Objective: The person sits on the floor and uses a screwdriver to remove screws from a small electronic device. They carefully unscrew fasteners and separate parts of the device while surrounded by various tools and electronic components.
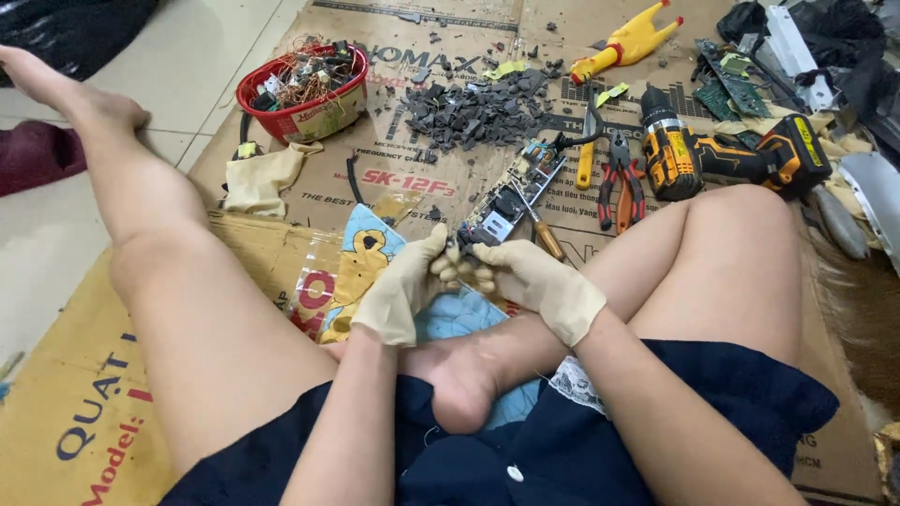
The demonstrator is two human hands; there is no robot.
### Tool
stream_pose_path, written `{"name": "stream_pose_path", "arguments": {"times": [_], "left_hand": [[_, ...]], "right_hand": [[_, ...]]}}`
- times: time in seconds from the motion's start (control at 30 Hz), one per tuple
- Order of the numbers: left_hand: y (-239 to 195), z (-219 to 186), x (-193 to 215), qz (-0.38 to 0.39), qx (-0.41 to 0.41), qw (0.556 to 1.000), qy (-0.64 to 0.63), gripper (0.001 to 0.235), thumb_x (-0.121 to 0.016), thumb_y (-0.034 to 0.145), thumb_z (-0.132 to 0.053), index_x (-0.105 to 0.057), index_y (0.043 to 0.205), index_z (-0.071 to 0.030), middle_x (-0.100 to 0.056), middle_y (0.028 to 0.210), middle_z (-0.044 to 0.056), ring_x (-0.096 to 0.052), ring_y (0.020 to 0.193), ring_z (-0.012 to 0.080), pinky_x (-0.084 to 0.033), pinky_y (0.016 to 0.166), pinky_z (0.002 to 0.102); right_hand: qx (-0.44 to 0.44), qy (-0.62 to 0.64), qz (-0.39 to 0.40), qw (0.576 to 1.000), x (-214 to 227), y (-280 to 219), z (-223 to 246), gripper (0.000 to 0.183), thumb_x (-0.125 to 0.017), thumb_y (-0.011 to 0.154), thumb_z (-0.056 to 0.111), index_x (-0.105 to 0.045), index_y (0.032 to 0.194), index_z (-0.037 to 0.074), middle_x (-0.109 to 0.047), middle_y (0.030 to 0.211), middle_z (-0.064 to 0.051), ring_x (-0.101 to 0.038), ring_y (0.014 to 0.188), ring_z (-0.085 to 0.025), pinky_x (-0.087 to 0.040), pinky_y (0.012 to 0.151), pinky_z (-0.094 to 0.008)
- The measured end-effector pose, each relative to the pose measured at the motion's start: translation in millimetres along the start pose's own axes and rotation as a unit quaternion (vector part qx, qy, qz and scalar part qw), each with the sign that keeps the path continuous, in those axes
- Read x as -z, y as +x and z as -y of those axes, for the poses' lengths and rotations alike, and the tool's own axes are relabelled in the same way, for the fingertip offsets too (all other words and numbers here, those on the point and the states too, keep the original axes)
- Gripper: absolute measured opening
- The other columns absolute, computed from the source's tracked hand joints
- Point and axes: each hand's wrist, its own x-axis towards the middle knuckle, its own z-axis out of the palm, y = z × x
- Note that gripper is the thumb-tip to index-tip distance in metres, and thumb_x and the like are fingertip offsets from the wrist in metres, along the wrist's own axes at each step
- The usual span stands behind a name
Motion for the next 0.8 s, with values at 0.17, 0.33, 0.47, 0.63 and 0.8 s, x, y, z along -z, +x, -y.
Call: {"name": "stream_pose_path", "arguments": {"times": [0.17, 0.33, 0.47, 0.63, 0.8], "left_hand": [[41, -15, 24, -0.125, -0.194, 0.930, 0.287, 0.054, -0.070, 0.096, -0.020, -0.051, 0.145, -0.012, -0.068, 0.131, 0.011, -0.062, 0.105, 0.0176, -0.056, 0.085, 0.032], [25, -24, 9, -0.241, -0.180, 0.795, 0.526, 0.094, -0.081, 0.086, -0.029, -0.020, 0.157, -0.038, -0.046, 0.152, 0.013, -0.044, 0.143, 0.0323, -0.035, 0.120, 0.048], [66, 19, 47, -0.290, -0.149, 0.665, 0.672, 0.027, -0.075, 0.083, -0.044, -0.076, 0.109, -0.036, -0.061, 0.115, -0.009, -0.066, 0.110, 0.0186, -0.056, 0.095, 0.046], [37, 29, 14, -0.270, -0.203, 0.527, 0.780, 0.038, -0.080, 0.070, -0.061, -0.076, 0.094, -0.031, -0.068, 0.089, -0.004, -0.067, 0.096, 0.0209, -0.054, 0.087, 0.041], [33, 25, -6, -0.286, -0.212, 0.544, 0.760, 0.049, -0.077, 0.076, -0.064, -0.071, 0.087, -0.017, -0.070, 0.087, 0.007, -0.066, 0.098, 0.0291, -0.048, 0.092, 0.044]], "right_hand": [[-0.072, -0.139, -0.146, 0.977, 32, 54, 40, 0.029, -0.075, 0.094, 0.031, -0.068, 0.113, 0.010, -0.072, 0.090, -0.006, -0.073, 0.076, -0.021, -0.056, 0.071, -0.035], [0.055, -0.264, -0.166, 0.949, 61, 59, 87, 0.050, -0.076, 0.092, 0.042, -0.065, 0.118, 0.001, -0.074, 0.095, -0.016, -0.074, 0.076, -0.025, -0.060, 0.071, -0.033], [0.041, -0.615, -0.338, 0.711, 94, 56, 68, 0.029, -0.083, 0.068, 0.057, -0.080, 0.085, 0.034, -0.075, 0.075, 0.001, -0.075, 0.077, -0.020, -0.063, 0.073, -0.032], [-0.060, -0.763, -0.284, 0.578, 75, 48, 46, 0.056, -0.077, 0.068, 0.057, -0.077, 0.102, 0.012, -0.075, 0.104, -0.015, -0.070, 0.109, -0.034, -0.057, 0.094, -0.050], [-0.067, -0.787, -0.280, 0.545, 96, 71, 38, 0.051, -0.079, 0.073, 0.056, -0.072, 0.103, 0.015, -0.075, 0.101, -0.011, -0.071, 0.107, -0.031, -0.058, 0.090, -0.047]]}}
